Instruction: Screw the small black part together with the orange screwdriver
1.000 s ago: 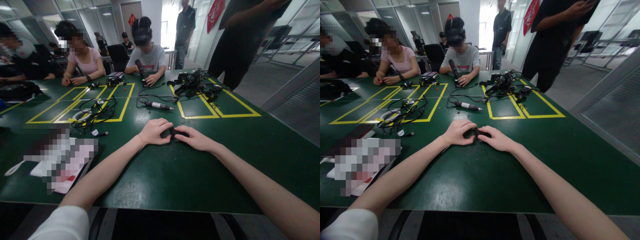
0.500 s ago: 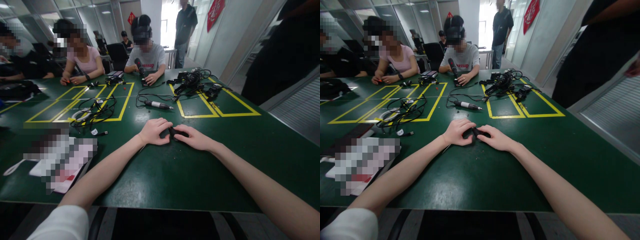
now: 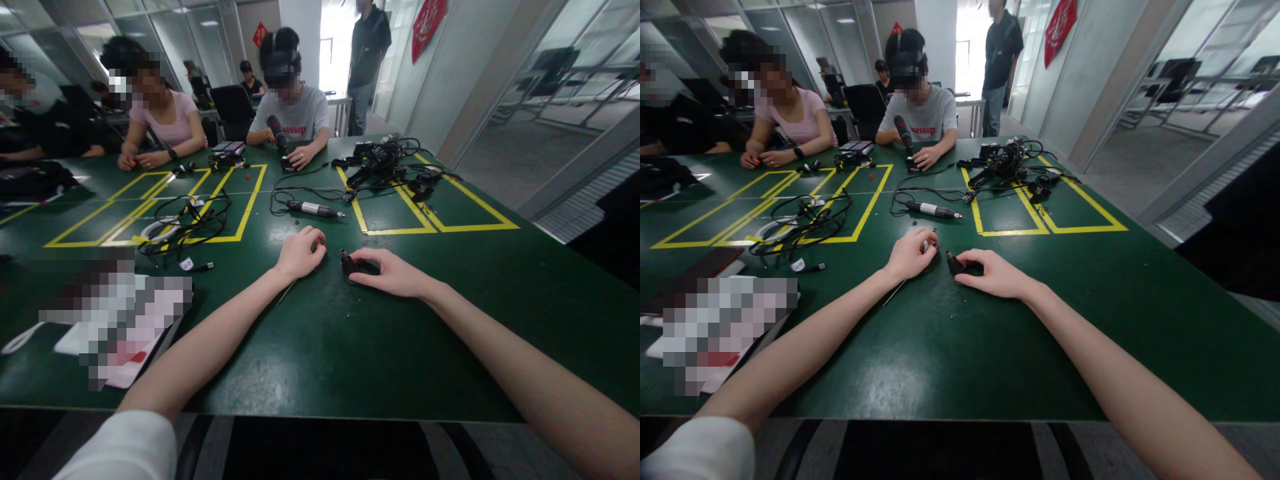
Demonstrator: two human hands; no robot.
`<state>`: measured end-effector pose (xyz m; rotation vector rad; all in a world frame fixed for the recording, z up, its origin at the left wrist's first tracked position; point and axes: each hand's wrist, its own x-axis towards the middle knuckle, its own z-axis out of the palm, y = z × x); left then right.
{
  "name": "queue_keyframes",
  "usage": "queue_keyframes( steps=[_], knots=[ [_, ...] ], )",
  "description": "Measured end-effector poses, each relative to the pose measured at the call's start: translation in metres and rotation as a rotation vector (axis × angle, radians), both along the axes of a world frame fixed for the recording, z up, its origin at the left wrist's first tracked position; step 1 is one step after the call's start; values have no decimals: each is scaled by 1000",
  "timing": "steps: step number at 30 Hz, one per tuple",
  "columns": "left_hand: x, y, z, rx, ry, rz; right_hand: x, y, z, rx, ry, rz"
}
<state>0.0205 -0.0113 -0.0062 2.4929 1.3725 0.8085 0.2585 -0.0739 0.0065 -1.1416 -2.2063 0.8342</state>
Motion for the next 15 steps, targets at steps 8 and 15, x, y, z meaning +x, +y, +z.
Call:
queue_keyframes(
  steps=[8,15],
  knots=[
    [3,0,6,-133,16,76,2,1,5,58,101,-61],
    [4,0,5,-138,10,71,2,-10,21,276,179,-204]
  ],
)
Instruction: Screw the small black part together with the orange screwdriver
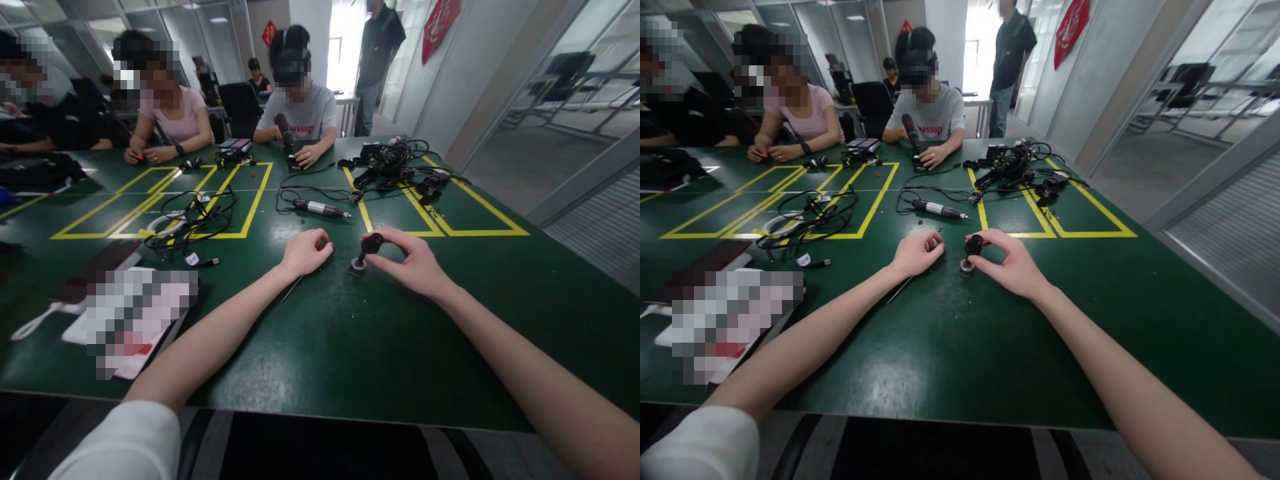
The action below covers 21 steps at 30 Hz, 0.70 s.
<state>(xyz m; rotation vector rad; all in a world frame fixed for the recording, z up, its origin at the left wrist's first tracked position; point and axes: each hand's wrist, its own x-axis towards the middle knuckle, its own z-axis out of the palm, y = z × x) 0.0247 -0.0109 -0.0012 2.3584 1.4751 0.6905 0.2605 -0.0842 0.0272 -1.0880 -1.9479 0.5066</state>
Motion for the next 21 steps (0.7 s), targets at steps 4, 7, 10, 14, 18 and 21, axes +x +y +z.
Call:
queue_keyframes(
  steps=[4,7,10,14,18,21],
  knots=[
    [1,1,-1,5,-17,2,-4,-5,1,135,-97,19],
    [0,1,1,-8,-23,8,-6,-4,-3,141,-187,112],
    [0,0,3,-19,-16,17,-8,-2,-8,149,-244,154],
    [0,0,3,-23,-3,14,-8,-2,-11,173,-226,124],
    [-1,1,2,-17,-22,6,-5,-1,-14,136,-149,73],
    [-1,3,0,-17,-43,0,-2,3,-20,59,-126,28]
  ],
)
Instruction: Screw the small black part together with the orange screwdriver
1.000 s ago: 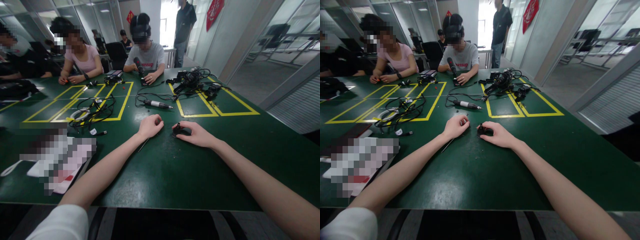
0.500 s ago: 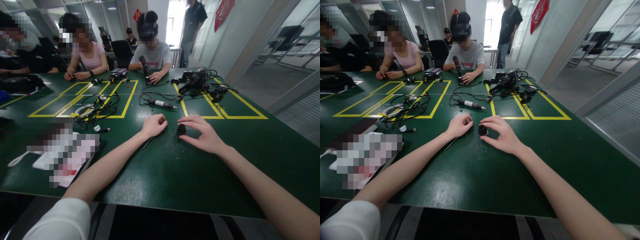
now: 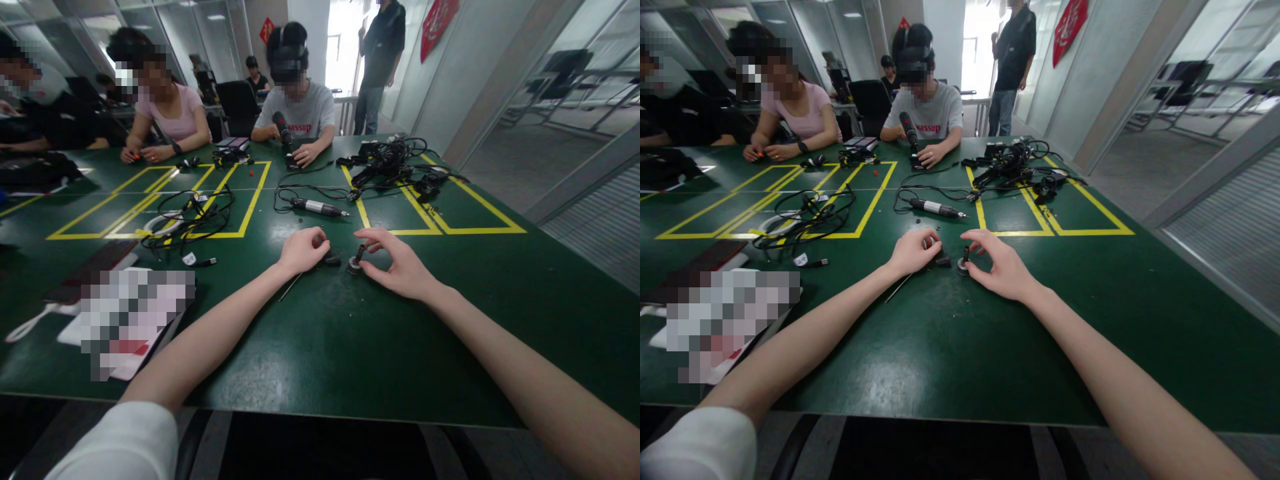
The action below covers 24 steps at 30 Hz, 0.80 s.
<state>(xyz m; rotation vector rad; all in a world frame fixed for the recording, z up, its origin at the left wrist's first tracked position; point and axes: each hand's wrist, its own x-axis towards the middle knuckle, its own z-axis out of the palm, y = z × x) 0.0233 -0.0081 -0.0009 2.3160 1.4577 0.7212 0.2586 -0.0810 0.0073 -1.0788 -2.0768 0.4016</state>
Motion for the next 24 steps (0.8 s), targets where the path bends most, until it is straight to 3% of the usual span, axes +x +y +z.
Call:
queue_keyframes(
  steps=[7,24],
  knots=[
    [0,3,-1,-28,-13,-13,4,6,-5,-219,-51,41],
    [0,2,-5,-20,-2,-72,-4,3,-10,-261,6,89]
  ],
)
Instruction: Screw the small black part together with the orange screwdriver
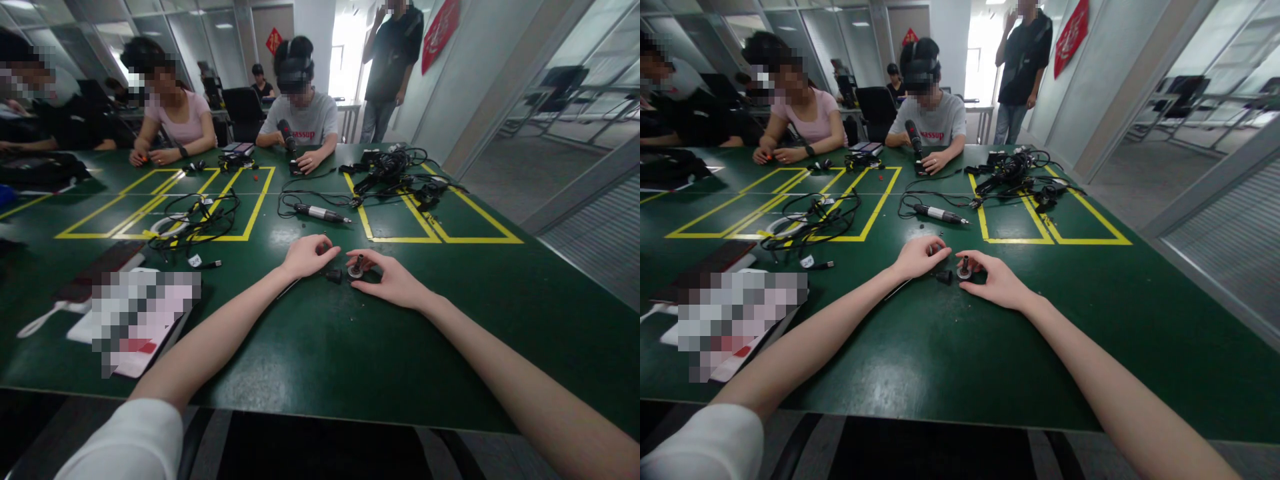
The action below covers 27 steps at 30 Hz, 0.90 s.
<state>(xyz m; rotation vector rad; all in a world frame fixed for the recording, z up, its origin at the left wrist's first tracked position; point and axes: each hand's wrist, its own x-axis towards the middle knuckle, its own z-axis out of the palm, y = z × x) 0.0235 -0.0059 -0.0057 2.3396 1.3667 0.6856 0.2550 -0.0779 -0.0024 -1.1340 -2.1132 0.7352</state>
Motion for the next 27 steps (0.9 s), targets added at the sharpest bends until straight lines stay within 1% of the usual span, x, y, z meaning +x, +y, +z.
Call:
queue_keyframes(
  steps=[6,14,16,18,20,22,24,27],
  knots=[
    [0,3,-2,-3,21,5,-1,1,-1,24,-21,-11],
    [0,4,-3,-8,22,1,-2,2,0,18,-15,-32],
    [0,4,-3,-4,21,-1,2,4,2,15,-21,-56],
    [0,4,-3,1,19,-3,12,5,5,-1,-44,-90],
    [0,4,-3,3,16,-4,31,3,8,-20,-83,-147],
    [0,4,-3,2,12,-4,61,-3,10,-27,-116,-230],
    [0,5,-2,-1,11,-6,100,-14,9,-17,-124,-360],
    [1,5,-2,-7,10,-6,171,-36,2,2,-110,-605]
  ],
)
